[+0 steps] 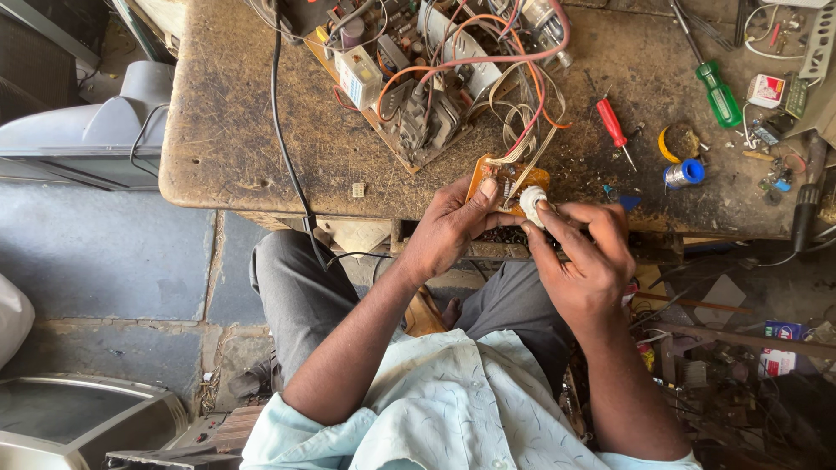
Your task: The person holds a green circuit board and uses a soldering iron to work on its solder points. They also use a red screwdriver to adjust components on the board. The person is sitting on a low stool in a cluttered workshop.
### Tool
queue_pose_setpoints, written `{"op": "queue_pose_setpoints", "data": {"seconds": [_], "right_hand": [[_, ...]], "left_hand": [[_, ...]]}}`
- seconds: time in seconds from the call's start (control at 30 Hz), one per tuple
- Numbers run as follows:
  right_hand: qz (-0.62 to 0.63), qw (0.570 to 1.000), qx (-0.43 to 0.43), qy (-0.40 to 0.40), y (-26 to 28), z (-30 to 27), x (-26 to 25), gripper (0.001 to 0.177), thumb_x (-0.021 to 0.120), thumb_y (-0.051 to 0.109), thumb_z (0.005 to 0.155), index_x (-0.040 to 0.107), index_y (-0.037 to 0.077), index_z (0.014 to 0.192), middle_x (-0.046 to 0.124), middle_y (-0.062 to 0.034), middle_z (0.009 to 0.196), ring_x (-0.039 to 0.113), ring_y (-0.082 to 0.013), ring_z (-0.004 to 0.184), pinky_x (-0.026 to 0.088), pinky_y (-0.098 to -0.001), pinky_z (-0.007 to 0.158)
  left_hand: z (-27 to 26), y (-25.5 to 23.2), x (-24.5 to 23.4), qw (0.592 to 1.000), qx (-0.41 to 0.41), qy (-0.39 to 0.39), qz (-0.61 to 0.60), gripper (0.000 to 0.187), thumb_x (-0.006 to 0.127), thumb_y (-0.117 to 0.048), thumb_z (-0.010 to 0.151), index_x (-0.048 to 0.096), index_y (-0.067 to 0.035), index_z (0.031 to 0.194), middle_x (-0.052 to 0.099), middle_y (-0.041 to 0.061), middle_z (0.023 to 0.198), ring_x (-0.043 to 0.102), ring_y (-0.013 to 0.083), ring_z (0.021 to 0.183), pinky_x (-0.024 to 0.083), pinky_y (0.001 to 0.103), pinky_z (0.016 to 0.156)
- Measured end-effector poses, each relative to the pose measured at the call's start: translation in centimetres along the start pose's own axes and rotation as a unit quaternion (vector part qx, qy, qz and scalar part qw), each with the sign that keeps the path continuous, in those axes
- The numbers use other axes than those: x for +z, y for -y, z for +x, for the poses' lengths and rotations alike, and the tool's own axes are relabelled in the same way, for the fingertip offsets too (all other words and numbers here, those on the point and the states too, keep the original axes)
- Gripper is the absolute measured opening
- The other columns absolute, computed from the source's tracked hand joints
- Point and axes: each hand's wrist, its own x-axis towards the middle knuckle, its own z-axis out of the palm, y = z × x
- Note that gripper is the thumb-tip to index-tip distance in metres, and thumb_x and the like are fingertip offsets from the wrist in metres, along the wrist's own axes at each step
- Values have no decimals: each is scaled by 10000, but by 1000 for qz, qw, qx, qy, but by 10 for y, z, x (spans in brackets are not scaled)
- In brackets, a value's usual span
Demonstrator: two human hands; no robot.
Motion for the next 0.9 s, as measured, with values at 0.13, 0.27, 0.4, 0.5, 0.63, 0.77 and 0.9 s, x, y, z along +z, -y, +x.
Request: {"op": "queue_pose_setpoints", "data": {"seconds": [0.13, 0.27, 0.4, 0.5, 0.63, 0.77, 0.9], "right_hand": [[-16, 1000, -19, 5, 5, 3, -2, 422, 893, -57, 820, 755, 22, 1211, 640, -92, 1085, 601, -251, 976, 535, -383, 810], [-21, 1000, -16, 6, 9, 6, -1, 421, 888, -58, 822, 759, 26, 1214, 635, -92, 1093, 599, -255, 982, 535, -385, 820], [-36, 999, -32, -12, 7, 0, 3, 405, 889, -54, 844, 752, 30, 1216, 634, -101, 1119, 619, -272, 1052, 553, -396, 874], [-51, 995, -68, -47, -1, -4, 14, 401, 901, -27, 839, 755, 32, 1208, 641, -114, 1125, 603, -290, 1056, 566, -407, 870], [-61, 993, -74, -64, -2, -13, 19, 362, 887, -50, 857, 772, 24, 1191, 642, -128, 1148, 601, -296, 1085, 566, -428, 878], [-50, 992, -86, -79, -3, -13, 24, 309, 865, -92, 859, 772, -12, 1142, 644, -154, 1188, 614, -314, 1123, 588, -441, 931], [-33, 989, -107, -99, -4, -10, 26, 263, 845, -127, 849, 759, -37, 1081, 659, -177, 1189, 629, -336, 1113, 608, -460, 934]], "left_hand": [[1, 1, 0, 1000, -7, -4, 12, 553, 477, -355, 1112, 491, 92, 1437, 610, 209, 1374, 641, 279, 1263, 538, 404, 1112], [1, 3, -2, 1000, 1, 3, -18, 548, 479, -348, 1114, 488, 91, 1441, 597, 202, 1394, 620, 273, 1292, 520, 425, 1138], [0, 4, -4, 999, 7, 18, -35, 537, 480, -343, 1126, 492, 93, 1439, 593, 206, 1395, 613, 263, 1293, 517, 436, 1144], [0, 1, -3, 997, 17, 24, -68, 474, 514, -296, 1116, 520, 75, 1412, 601, 179, 1401, 604, 233, 1308, 508, 408, 1151], [-8, -9, -2, 996, 39, 14, 79, 402, 679, -144, 1020, 597, 40, 1369, 694, 129, 1279, 652, 182, 1192, 527, 344, 1072], [-6, -6, 3, 998, 37, -1, 52, 435, 791, 0, 929, 637, 22, 1336, 733, 67, 1219, 672, 134, 1121, 562, 325, 1028], [-3, -3, 3, 998, 32, -19, 42, 477, 798, 20, 904, 645, 12, 1356, 755, 61, 1171, 689, 117, 1064, 575, 304, 992]]}}
